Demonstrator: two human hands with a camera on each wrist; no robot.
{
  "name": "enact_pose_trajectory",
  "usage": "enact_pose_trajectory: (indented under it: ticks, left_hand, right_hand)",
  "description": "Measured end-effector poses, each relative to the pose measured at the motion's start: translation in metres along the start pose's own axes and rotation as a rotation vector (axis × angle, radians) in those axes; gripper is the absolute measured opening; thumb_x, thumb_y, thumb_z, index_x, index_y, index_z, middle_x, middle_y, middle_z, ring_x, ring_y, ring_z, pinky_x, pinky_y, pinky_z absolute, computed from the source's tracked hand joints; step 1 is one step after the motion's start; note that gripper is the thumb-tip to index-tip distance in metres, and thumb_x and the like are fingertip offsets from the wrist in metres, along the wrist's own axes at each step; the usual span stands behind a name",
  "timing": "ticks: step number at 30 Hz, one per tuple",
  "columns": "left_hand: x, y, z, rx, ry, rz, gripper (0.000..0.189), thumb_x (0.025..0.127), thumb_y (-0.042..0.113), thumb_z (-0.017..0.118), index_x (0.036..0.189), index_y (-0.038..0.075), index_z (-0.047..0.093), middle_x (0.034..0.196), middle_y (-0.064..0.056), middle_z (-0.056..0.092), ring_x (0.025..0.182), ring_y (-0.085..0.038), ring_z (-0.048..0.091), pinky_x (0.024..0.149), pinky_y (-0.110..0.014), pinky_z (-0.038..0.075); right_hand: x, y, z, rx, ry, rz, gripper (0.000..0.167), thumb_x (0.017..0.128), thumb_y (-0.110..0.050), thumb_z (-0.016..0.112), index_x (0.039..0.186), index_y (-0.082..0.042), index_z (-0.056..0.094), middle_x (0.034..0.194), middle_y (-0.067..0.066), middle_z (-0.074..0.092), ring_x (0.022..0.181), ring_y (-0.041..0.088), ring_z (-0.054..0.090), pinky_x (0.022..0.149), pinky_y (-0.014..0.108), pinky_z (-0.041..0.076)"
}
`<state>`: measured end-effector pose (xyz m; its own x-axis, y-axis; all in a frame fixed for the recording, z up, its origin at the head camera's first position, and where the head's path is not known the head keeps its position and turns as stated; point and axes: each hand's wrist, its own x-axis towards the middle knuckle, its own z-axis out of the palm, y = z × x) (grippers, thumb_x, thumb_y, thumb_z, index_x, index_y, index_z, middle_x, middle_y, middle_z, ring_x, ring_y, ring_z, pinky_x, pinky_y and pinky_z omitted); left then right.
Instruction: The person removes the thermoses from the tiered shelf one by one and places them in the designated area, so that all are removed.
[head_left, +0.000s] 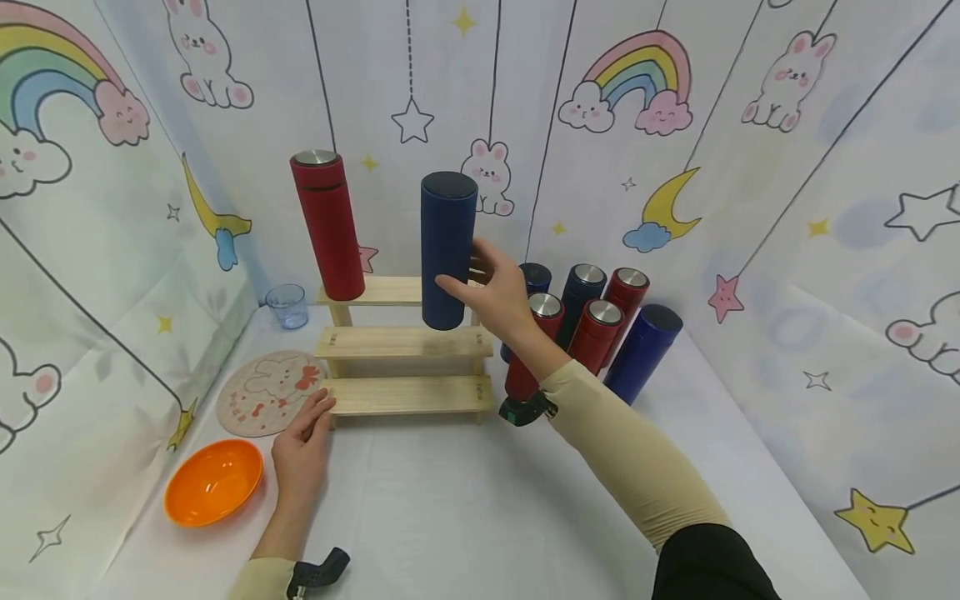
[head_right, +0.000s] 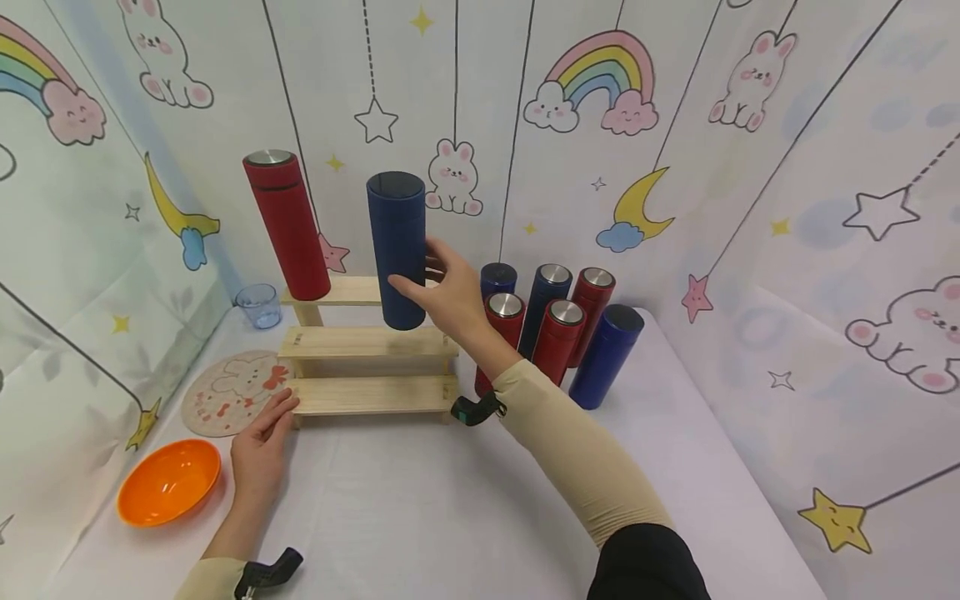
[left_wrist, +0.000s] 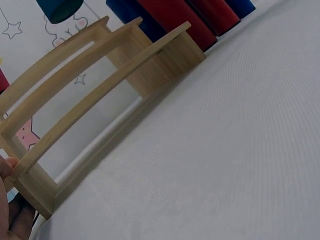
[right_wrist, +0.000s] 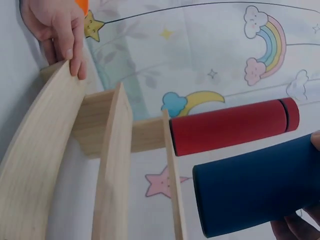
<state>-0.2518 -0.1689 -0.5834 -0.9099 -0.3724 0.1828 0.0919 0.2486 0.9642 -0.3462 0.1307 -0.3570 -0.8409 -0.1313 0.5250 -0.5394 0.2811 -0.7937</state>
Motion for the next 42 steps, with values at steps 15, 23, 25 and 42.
enact_pose_trajectory:
  ticks: [15,23,25,42]
  left_hand:
    - [0.001,0.0,-0.001,-0.002,-0.003,0.027,0.03,0.111,0.017,0.065,0.139,0.013,0.076,0.151,0.006,0.065,0.147,-0.011,0.052,0.103,-0.009,0.045]
    - [0.001,0.002,0.0,0.013,0.001,0.023,0.029,0.112,0.018,0.065,0.138,0.014,0.076,0.151,0.007,0.064,0.147,-0.009,0.051,0.104,-0.01,0.045]
    - [0.0,0.001,0.001,0.013,0.004,0.022,0.029,0.111,0.018,0.066,0.138,0.013,0.077,0.151,0.006,0.065,0.146,-0.009,0.051,0.104,-0.01,0.045]
    - [0.001,-0.001,0.001,-0.032,0.008,0.054,0.027,0.109,0.01,0.068,0.134,0.007,0.078,0.148,0.0,0.067,0.145,-0.014,0.054,0.104,-0.009,0.045]
  right_hand:
    - [-0.044,-0.003,-0.032,-0.074,-0.018,-0.011,0.065,0.093,-0.024,0.087,0.153,-0.015,0.062,0.136,0.002,0.071,0.124,0.02,0.069,0.109,0.041,0.056]
    - [-0.065,0.001,-0.046,-0.1,0.004,-0.015,0.065,0.092,-0.02,0.088,0.151,-0.011,0.062,0.135,0.006,0.073,0.12,0.025,0.071,0.105,0.051,0.058]
    - [-0.071,0.003,-0.049,-0.1,0.015,-0.002,0.065,0.092,-0.019,0.089,0.151,-0.012,0.063,0.134,0.006,0.073,0.119,0.025,0.072,0.105,0.053,0.059]
    - [-0.128,0.032,-0.081,-0.129,0.062,0.086,0.067,0.089,-0.01,0.091,0.15,-0.012,0.063,0.133,0.006,0.073,0.114,0.027,0.073,0.096,0.04,0.062]
